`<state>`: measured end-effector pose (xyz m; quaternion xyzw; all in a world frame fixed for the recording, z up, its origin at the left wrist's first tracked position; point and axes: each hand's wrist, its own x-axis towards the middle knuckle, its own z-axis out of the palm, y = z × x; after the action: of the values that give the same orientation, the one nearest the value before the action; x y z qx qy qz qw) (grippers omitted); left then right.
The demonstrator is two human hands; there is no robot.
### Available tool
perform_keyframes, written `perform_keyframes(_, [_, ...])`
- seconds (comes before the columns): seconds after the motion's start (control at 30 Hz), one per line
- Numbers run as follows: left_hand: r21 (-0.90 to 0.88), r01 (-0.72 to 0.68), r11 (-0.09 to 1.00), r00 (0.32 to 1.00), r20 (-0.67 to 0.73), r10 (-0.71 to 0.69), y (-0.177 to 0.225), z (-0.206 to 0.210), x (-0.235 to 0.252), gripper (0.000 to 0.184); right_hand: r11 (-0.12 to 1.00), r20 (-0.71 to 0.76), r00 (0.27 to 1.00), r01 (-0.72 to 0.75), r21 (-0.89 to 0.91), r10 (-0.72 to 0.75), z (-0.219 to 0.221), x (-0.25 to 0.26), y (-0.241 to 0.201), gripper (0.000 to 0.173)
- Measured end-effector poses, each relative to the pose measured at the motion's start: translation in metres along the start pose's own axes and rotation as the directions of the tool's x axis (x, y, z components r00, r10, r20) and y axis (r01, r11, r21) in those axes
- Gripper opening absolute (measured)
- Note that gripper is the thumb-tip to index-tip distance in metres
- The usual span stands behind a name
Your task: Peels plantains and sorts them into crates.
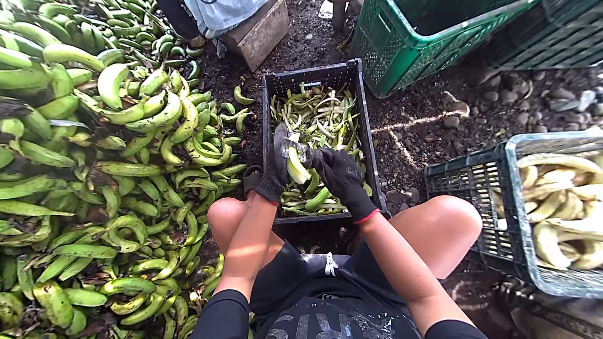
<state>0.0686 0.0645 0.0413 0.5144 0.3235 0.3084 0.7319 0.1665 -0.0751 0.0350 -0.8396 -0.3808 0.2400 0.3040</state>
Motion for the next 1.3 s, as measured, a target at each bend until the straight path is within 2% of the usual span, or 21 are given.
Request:
perform_keyframes(0.07, [0.247, -0.109, 0.963, 0.994, 0.035, 0.103, -0.003, 0.001, -0.005, 0.038, 0.985, 0.075, 0.989, -0.135, 0.109, 0.127, -0.002, 0.019, 0.002, 0.060])
perform_keyframes(0.13, [0.402, -0.077, 0.912, 0.996, 0.000, 0.084, 0.005, 0.005, -0.012, 0.055, 0.948, 0.123, 0.972, -0.225, 0.223, 0.202, -0.007, 0.026, 0.009, 0.067])
perform_keyframes(0.3, [-0.058, 0.084, 0.995, 0.996, 0.017, -0.083, 0.009, 0.001, -0.001, 0.061, 0.950, -0.033, 0.999, 0.005, 0.312, 0.005, -0.018, 0.017, 0.031, 0.061])
perform_keyframes(0.4, [0.030, 0.123, 0.992, 0.992, -0.019, -0.122, 0.004, -0.007, 0.010, 0.062, 0.974, -0.019, 0.988, 0.155, 0.167, -0.154, -0.031, 0.013, 0.058, 0.055])
perform_keyframes(0.47, [0.309, 0.150, 0.939, 0.987, -0.105, -0.123, -0.004, -0.014, 0.013, 0.058, 0.996, 0.067, 0.998, 0.013, 0.092, -0.019, -0.039, 0.000, 0.081, 0.051])
perform_keyframes(0.5, [0.518, 0.160, 0.840, 0.986, -0.120, -0.114, -0.009, -0.019, 0.014, 0.059, 0.992, 0.108, 0.988, -0.115, 0.050, 0.109, -0.041, -0.010, 0.091, 0.050])
perform_keyframes(0.57, [0.872, 0.170, 0.459, 0.983, -0.119, -0.139, -0.018, -0.028, 0.015, 0.066, 0.961, 0.187, 0.943, -0.275, -0.035, 0.276, -0.041, -0.024, 0.105, 0.054])
perform_keyframes(0.63, [0.979, 0.166, 0.114, 0.964, -0.137, -0.227, -0.028, -0.030, 0.015, 0.071, 0.950, 0.253, 0.917, -0.310, -0.031, 0.307, -0.033, -0.034, 0.117, 0.057])
perform_keyframes(0.7, [0.988, 0.157, -0.006, 0.949, -0.153, -0.275, -0.038, -0.028, 0.016, 0.073, 0.944, 0.317, 0.893, -0.330, -0.027, 0.321, -0.023, -0.042, 0.127, 0.061])
perform_keyframes(0.77, [0.994, 0.061, 0.093, 0.984, -0.044, -0.174, -0.035, -0.006, 0.010, 0.065, 0.945, 0.382, 0.872, -0.327, -0.012, 0.307, -0.019, -0.050, 0.129, 0.059])
perform_keyframes(0.8, [0.974, -0.058, 0.218, 0.995, 0.074, -0.064, -0.029, 0.019, 0.004, 0.056, 0.946, 0.390, 0.866, -0.323, -0.040, 0.312, -0.020, -0.054, 0.129, 0.059])
perform_keyframes(0.83, [0.894, -0.169, 0.415, 0.982, 0.190, -0.010, -0.015, 0.056, -0.007, 0.049, 0.945, 0.376, 0.869, -0.319, -0.069, 0.321, -0.023, -0.059, 0.130, 0.061])
perform_keyframes(0.87, [0.747, -0.178, 0.641, 0.964, 0.263, -0.040, 0.001, 0.101, -0.022, 0.046, 0.943, 0.344, 0.878, -0.318, -0.097, 0.332, -0.024, -0.063, 0.134, 0.063])
perform_keyframes(0.9, [0.551, -0.110, 0.827, 0.926, 0.360, -0.116, 0.012, 0.143, -0.036, 0.038, 0.939, 0.328, 0.880, -0.328, -0.101, 0.343, -0.028, -0.066, 0.136, 0.064])
perform_keyframes(0.97, [0.290, 0.059, 0.955, 0.718, 0.653, -0.243, 0.027, 0.194, -0.055, 0.045, 0.927, 0.303, 0.885, -0.374, 0.010, 0.353, -0.041, -0.068, 0.133, 0.061])
perform_keyframes(1.0, [0.277, 0.024, 0.961, 0.630, 0.742, -0.229, 0.033, 0.207, -0.062, 0.048, 0.919, 0.265, 0.898, -0.385, 0.086, 0.351, -0.045, -0.065, 0.135, 0.060])
perform_keyframes(1.03, [0.310, -0.064, 0.949, 0.599, 0.772, -0.212, 0.036, 0.218, -0.066, 0.048, 0.906, 0.215, 0.911, -0.389, 0.167, 0.352, -0.052, -0.063, 0.137, 0.059])
perform_keyframes(1.13, [0.524, -0.290, 0.801, 0.732, 0.660, -0.167, 0.029, 0.222, -0.064, 0.056, 0.843, 0.087, 0.903, -0.424, 0.330, 0.420, -0.085, -0.069, 0.137, 0.056])
perform_keyframes(1.2, [0.664, -0.250, 0.705, 0.843, 0.507, -0.178, 0.004, 0.192, -0.053, 0.059, 0.825, 0.034, 0.899, -0.415, 0.384, 0.437, -0.101, -0.073, 0.143, 0.050])
perform_keyframes(1.27, [0.834, -0.239, 0.497, 0.891, 0.392, -0.230, -0.036, 0.138, -0.037, 0.060, 0.815, -0.015, 0.908, -0.368, 0.449, 0.418, -0.104, -0.073, 0.152, 0.046])
perform_keyframes(1.3, [0.907, -0.275, 0.318, 0.880, 0.371, -0.297, -0.059, 0.111, -0.032, 0.056, 0.808, -0.027, 0.914, -0.345, 0.478, 0.405, -0.106, -0.074, 0.153, 0.045])
